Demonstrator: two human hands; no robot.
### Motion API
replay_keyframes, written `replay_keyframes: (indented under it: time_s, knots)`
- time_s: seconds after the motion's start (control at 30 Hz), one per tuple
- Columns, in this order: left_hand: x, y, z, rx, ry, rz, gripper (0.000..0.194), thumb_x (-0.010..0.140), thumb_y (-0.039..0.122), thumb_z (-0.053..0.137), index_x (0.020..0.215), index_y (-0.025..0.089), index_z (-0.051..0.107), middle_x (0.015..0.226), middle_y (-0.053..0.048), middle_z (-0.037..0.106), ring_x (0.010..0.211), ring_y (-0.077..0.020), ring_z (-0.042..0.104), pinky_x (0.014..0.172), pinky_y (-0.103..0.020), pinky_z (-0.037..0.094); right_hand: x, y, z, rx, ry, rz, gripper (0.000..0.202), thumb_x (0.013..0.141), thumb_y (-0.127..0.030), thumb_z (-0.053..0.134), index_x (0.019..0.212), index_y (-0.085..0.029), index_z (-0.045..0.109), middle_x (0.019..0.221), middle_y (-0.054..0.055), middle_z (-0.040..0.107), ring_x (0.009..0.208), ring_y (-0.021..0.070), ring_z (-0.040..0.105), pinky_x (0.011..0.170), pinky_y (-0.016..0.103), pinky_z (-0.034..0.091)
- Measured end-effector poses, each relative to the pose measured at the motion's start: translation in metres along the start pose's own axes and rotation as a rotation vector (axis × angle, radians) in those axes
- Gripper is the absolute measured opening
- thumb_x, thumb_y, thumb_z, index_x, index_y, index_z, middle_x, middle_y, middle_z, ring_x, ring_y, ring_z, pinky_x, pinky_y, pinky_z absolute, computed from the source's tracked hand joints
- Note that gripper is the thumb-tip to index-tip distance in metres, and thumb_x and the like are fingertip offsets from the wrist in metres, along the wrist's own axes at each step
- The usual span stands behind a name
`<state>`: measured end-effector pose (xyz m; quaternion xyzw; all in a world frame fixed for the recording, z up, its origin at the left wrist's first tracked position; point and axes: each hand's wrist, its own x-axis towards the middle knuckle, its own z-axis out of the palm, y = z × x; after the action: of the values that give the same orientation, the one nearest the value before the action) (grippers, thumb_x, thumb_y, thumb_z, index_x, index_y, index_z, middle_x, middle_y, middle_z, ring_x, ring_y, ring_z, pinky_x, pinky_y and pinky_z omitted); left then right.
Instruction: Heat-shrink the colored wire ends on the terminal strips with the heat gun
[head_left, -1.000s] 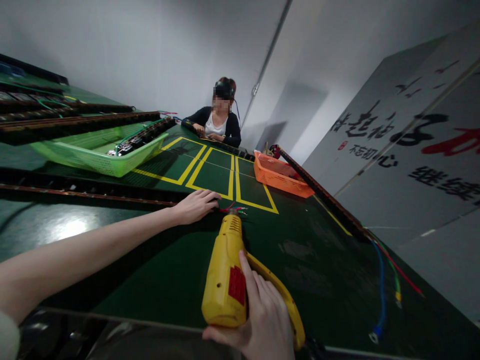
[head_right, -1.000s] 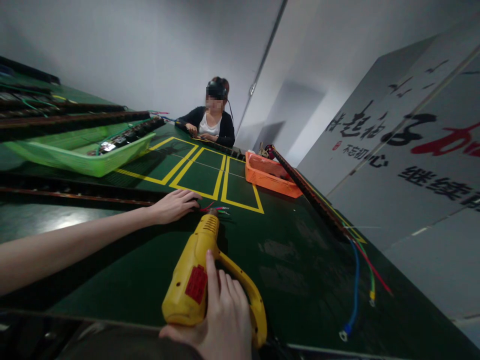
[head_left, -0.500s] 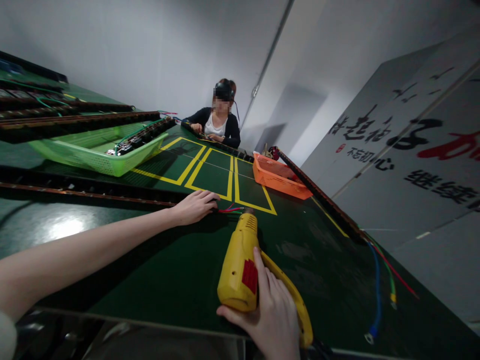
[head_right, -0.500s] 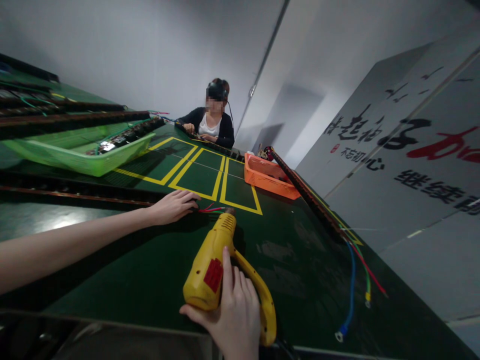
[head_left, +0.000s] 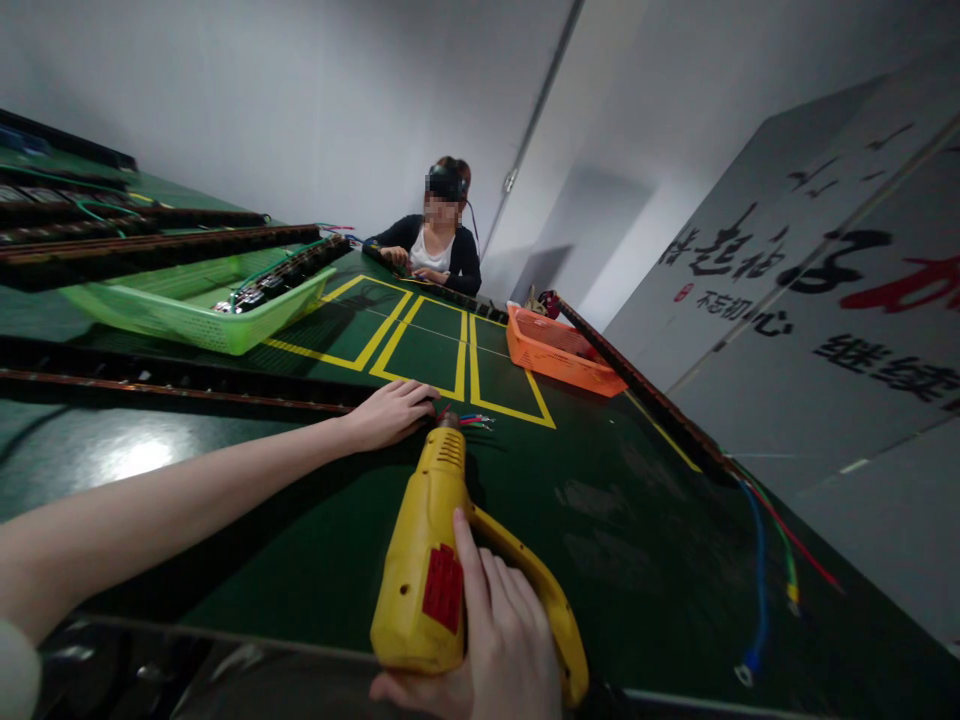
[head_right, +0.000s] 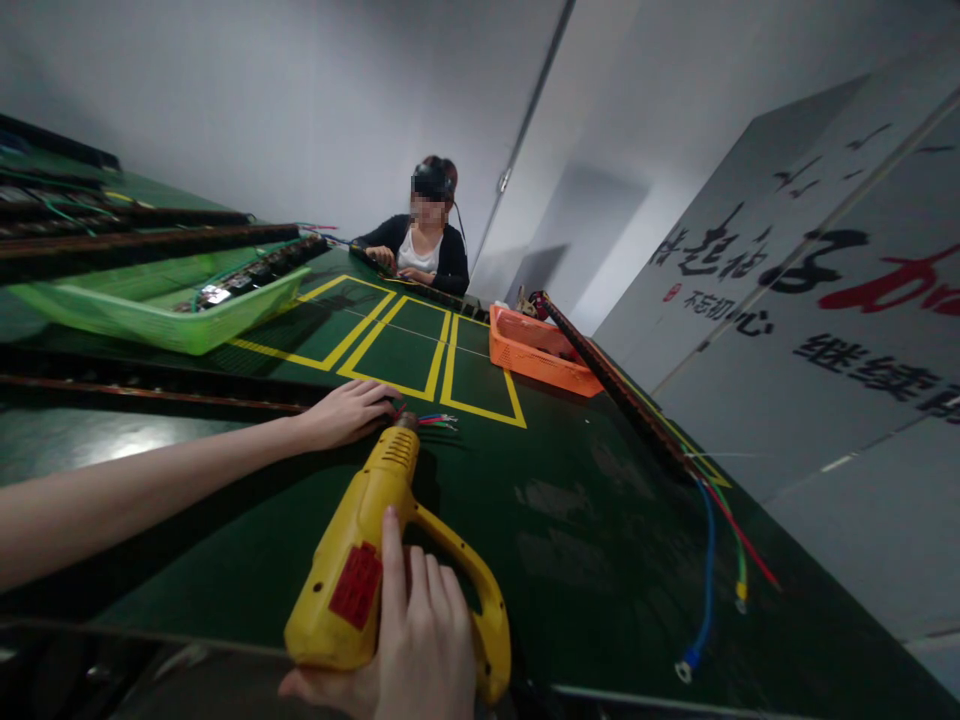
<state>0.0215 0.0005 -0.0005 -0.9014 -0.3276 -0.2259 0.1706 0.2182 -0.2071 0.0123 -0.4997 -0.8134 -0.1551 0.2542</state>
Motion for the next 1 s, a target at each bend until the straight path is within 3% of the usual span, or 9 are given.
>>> replay_keyframes:
  time_s: [0.23,0.4,0.53,0.8,1.0]
  knots:
    - [-0.001,0.0,-0.002,0.006,-0.01,0.007,0.02,0.089,0.023,0.046,0.105,0.017,0.057,0.126,-0.007,0.051,0.111,-0.0209,0.047,0.092,-0.034,0.037,0.002,0.006,-0.001,0.045,-0.058,0.028,0.116,0.056,-0.086,0.046,0.142,-0.012,0.023,0.096,0.01,0.066,0.078,0.0249,0.064,0.07,0.038,0.05]
    - [-0.001,-0.001,-0.003,-0.001,-0.008,0.004,0.02,0.088,0.021,0.045,0.103,0.018,0.058,0.125,-0.007,0.05,0.111,-0.0209,0.047,0.092,-0.035,0.038,-0.001,0.017,0.001,0.043,-0.124,0.136,0.123,0.05,-0.085,0.053,0.145,-0.016,0.015,0.106,0.01,0.064,0.086,0.0266,0.062,0.076,0.039,0.048]
    - [-0.001,-0.001,-0.002,-0.009,0.006,0.009,0.021,0.088,0.021,0.045,0.103,0.018,0.058,0.125,-0.007,0.05,0.11,-0.021,0.048,0.091,-0.035,0.038,-0.004,0.031,0.004,-0.01,-0.107,0.163,0.119,0.054,-0.084,0.052,0.144,-0.015,0.017,0.118,0.014,0.059,0.091,0.0279,0.061,0.079,0.04,0.047]
    - [-0.001,-0.002,-0.001,-0.007,-0.002,0.003,0.021,0.088,0.022,0.045,0.104,0.018,0.058,0.126,-0.007,0.05,0.111,-0.021,0.047,0.092,-0.034,0.037,-0.003,0.038,0.006,-0.058,-0.075,0.217,0.116,0.055,-0.085,0.049,0.142,-0.014,0.021,0.114,0.015,0.061,0.093,0.0282,0.06,0.08,0.041,0.047]
    - [-0.001,-0.001,-0.001,-0.013,0.009,-0.001,0.019,0.087,0.021,0.047,0.102,0.018,0.058,0.124,-0.007,0.05,0.11,-0.0209,0.047,0.092,-0.034,0.037,-0.004,0.029,0.003,-0.073,-0.064,0.15,0.116,0.057,-0.084,0.05,0.143,-0.013,0.019,0.109,0.014,0.062,0.09,0.0276,0.061,0.078,0.04,0.047]
